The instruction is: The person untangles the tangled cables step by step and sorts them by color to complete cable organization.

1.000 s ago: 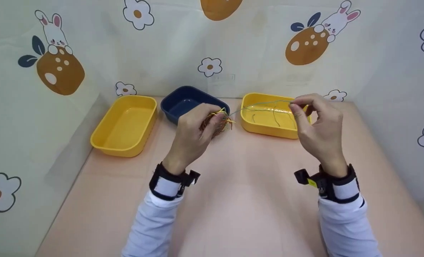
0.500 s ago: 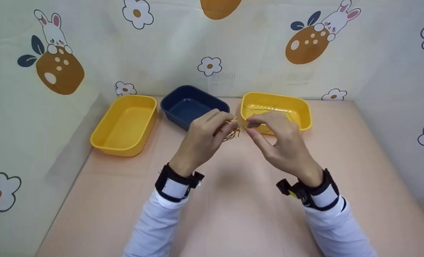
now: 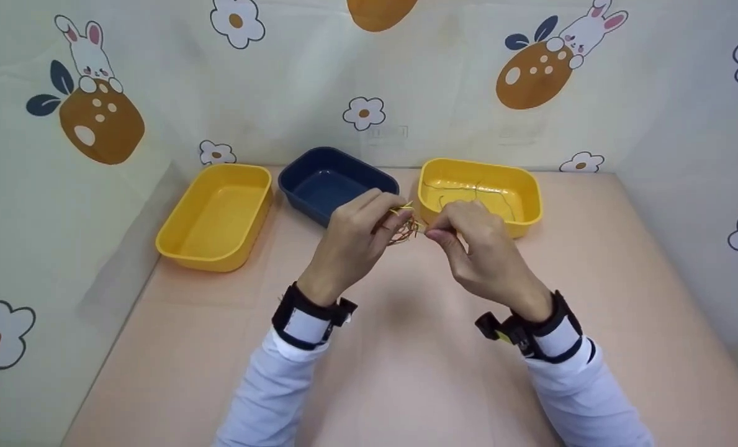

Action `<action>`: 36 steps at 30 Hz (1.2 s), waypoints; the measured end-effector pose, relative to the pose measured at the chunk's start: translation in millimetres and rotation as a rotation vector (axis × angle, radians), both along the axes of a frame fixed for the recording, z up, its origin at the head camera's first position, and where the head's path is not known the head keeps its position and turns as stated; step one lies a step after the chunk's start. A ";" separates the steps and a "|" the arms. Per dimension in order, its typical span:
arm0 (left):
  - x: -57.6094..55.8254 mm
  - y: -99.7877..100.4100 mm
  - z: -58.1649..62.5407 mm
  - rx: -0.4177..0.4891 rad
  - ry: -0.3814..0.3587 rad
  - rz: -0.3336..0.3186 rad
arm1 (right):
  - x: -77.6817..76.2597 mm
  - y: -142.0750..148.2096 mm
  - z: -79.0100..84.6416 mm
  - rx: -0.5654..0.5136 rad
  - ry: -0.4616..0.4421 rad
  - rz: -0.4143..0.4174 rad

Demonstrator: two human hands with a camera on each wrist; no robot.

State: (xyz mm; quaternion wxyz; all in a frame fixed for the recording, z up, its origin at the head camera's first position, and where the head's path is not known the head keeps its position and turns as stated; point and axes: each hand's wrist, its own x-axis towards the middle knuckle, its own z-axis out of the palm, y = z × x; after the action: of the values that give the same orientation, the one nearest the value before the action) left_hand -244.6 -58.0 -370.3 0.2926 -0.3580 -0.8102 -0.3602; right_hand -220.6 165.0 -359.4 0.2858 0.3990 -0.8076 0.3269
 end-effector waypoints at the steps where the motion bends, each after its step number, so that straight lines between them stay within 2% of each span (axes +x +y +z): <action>1: -0.2 -0.3 0.2 0.004 -0.003 0.004 | 0.3 -0.2 -0.1 0.010 0.007 0.002; 10: -5.0 -6.2 0.5 0.075 -0.019 0.056 | 1.8 1.6 0.6 0.044 0.003 0.011; 19: -8.3 -4.7 -0.7 0.122 0.022 0.124 | 1.7 8.2 3.2 0.036 -0.014 0.003; 26: -13.8 -16.1 -2.9 0.168 0.042 0.195 | 2.5 15.6 9.1 -0.072 -0.076 0.060; 31: -16.6 -24.6 -2.6 0.195 0.061 0.220 | 0.5 25.7 15.3 -0.147 -0.082 0.037; 36: -17.2 -25.7 -1.8 0.194 0.056 0.216 | -4.0 36.0 18.0 -0.151 -0.101 -0.004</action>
State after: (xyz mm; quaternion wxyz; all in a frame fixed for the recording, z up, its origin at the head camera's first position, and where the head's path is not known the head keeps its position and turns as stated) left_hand -261.8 -83.8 -372.1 0.3852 -0.2486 -0.7971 -0.3930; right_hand -224.6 201.0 -341.4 0.2747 0.3576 -0.7947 0.4062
